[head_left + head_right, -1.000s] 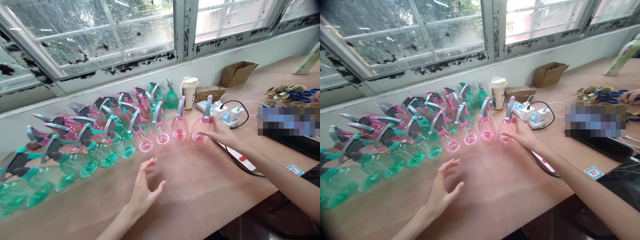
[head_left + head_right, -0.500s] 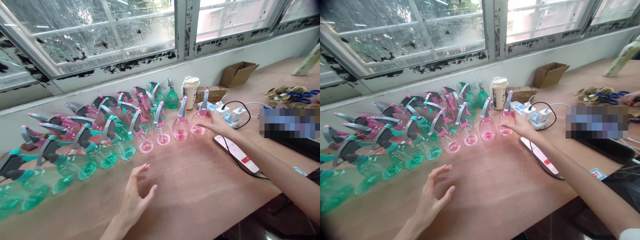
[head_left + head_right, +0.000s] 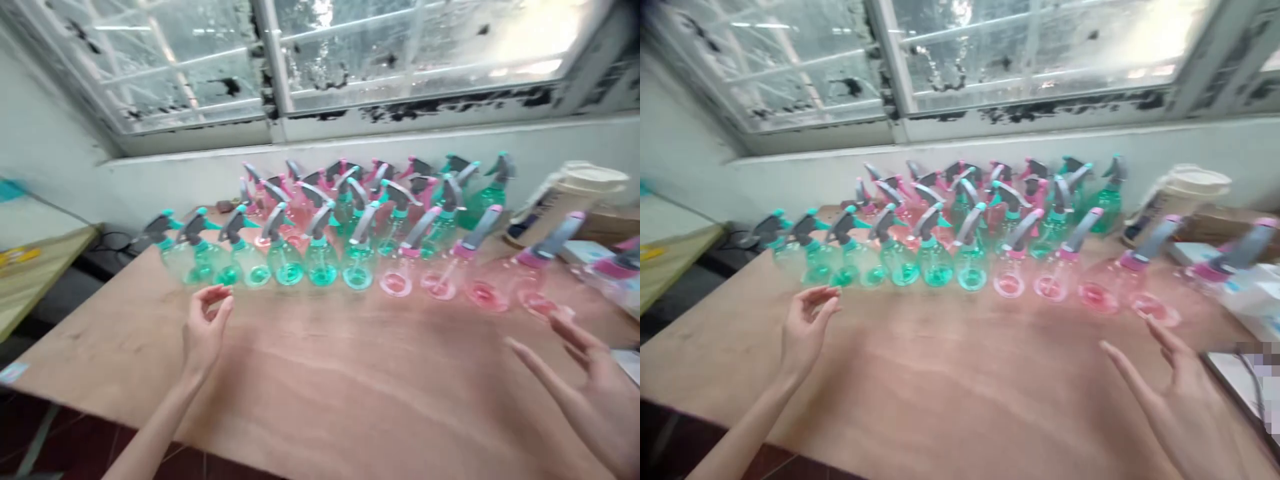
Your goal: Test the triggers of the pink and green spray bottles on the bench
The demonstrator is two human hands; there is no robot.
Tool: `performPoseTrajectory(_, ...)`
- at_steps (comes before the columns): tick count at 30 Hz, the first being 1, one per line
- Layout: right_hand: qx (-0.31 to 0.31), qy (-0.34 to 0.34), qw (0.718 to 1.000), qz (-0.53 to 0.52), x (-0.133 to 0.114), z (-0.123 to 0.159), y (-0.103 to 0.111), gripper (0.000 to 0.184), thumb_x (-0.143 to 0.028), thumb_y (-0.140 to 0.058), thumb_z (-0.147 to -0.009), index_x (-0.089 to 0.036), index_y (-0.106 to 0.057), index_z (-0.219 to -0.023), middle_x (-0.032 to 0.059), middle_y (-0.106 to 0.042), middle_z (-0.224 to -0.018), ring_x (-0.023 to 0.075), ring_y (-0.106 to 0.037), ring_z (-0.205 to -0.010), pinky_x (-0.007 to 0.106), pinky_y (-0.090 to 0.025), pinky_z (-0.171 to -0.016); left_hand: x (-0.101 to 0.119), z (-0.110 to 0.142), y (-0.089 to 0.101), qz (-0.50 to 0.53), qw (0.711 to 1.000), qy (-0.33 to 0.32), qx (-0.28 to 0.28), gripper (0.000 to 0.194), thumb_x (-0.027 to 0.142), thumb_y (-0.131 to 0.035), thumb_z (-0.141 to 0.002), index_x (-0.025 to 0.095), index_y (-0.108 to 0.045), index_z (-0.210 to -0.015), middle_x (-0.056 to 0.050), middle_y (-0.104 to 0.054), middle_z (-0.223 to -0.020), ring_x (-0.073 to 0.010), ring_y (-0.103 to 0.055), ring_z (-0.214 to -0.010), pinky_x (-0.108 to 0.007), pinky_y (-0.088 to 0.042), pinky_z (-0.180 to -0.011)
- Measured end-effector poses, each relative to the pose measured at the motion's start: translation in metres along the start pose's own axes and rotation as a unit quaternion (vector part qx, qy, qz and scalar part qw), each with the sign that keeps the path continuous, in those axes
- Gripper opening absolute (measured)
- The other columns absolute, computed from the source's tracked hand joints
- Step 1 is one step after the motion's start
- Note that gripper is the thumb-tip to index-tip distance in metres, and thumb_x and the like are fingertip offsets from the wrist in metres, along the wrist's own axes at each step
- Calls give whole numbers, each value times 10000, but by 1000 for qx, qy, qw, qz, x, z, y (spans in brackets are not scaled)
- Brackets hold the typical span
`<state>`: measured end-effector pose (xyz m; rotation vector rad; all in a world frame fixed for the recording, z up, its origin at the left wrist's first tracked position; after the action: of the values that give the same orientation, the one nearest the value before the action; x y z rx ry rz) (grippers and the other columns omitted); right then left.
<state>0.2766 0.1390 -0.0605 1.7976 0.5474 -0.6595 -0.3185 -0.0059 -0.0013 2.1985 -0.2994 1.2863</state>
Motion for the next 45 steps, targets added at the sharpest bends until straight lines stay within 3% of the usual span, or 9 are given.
performPoseTrajectory(5,-146,175,973,-26,-83,59,-84,530,-612,-577,-828,-327,-556,-1274,106,-658,-1301,413,-630,-1172,623,-557,-923,-38,-57,83,-33,989,9,143,345,378,-660,-774,195,-536,-1039,-105,-652,-1135,-290,-628,-1134,-465,-540,-965)
performPoseTrajectory(8,-201,276,939,-48,-132,91,-112,389,-510,-591,-861,-301,-622,-1188,96,-674,-1292,351,-679,-1118,516,-618,-867,-51,-90,111,-58,980,16,192,399,338,-644,-810,158,-498,-1135,-152,-584,-1283,-282,-577,-1216,-451,-457,-1070)
performPoseTrajectory(11,-246,349,901,-74,-171,119,-130,313,-433,-587,-883,-304,-673,-1155,88,-682,-1287,322,-700,-1088,456,-635,-846,-59,-122,113,-78,981,18,176,538,319,-707,-782,101,-481,-1219,-212,-533,-1363,-292,-531,-1284,-401,-410,-1107)
performPoseTrajectory(16,-274,437,853,-85,-214,156,-148,259,-408,-590,-892,-317,-720,-1096,80,-704,-1257,337,-695,-1094,498,-617,-883,-66,-154,79,-104,992,10,69,566,399,-731,-787,157,-524,-1255,-149,-586,-1363,-258,-554,-1275,-340,-419,-1068)
performPoseTrajectory(22,-239,503,829,-58,-237,165,-150,232,-390,-559,-910,-320,-724,-1057,81,-727,-1202,342,-707,-1065,602,-588,-891,-76,-156,73,-154,987,35,22,491,537,-697,-788,170,-595,-1097,-142,-703,-1123,-313,-635,-1111,-411,-462,-961)
performPoseTrajectory(28,-239,480,843,-36,-228,148,-156,254,-431,-541,-920,-320,-722,-1059,78,-715,-1224,336,-687,-1108,637,-518,-987,-80,-140,136,-196,974,49,107,474,468,-734,-750,181,-539,-1074,-152,-672,-1118,-351,-610,-1130,-457,-446,-995)
performPoseTrajectory(33,-265,431,862,-26,-209,131,-166,298,-468,-534,-927,-292,-707,-1094,93,-675,-1294,337,-629,-1201,652,-387,-1102,-73,-89,165,-203,969,66,121,473,495,-746,-700,198,-532,-1000,-133,-681,-1017,-368,-639,-1039,-507,-484,-947)
performPoseTrajectory(38,-273,404,872,-32,-195,120,-174,349,-496,-556,-923,-259,-662,-1155,109,-663,-1299,332,-595,-1245,662,-307,-1145,-45,-20,131,-168,983,45,65,493,564,-699,-718,187,-582,-1014,-100,-705,-982,-325,-675,-977,-483,-521,-919)
performPoseTrajectory(45,-330,379,864,-17,-186,111,-174,380,-493,-545,-941,-253,-595,-1232,120,-580,-1417,316,-497,-1351,642,-307,-1158,18,39,5,-52,994,-25,-94,448,538,-701,-792,215,-656,-1099,-92,-708,-1117,-307,-637,-1147,-459,-489,-1003)
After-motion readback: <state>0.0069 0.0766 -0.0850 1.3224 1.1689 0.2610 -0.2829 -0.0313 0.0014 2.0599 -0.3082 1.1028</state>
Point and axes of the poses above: each hand's wrist, its own z-axis away from the middle knuckle, its own y-axis out of the back of the hand, x = y × z, the point moved 10 cm from there along -z, towards the middle knuckle
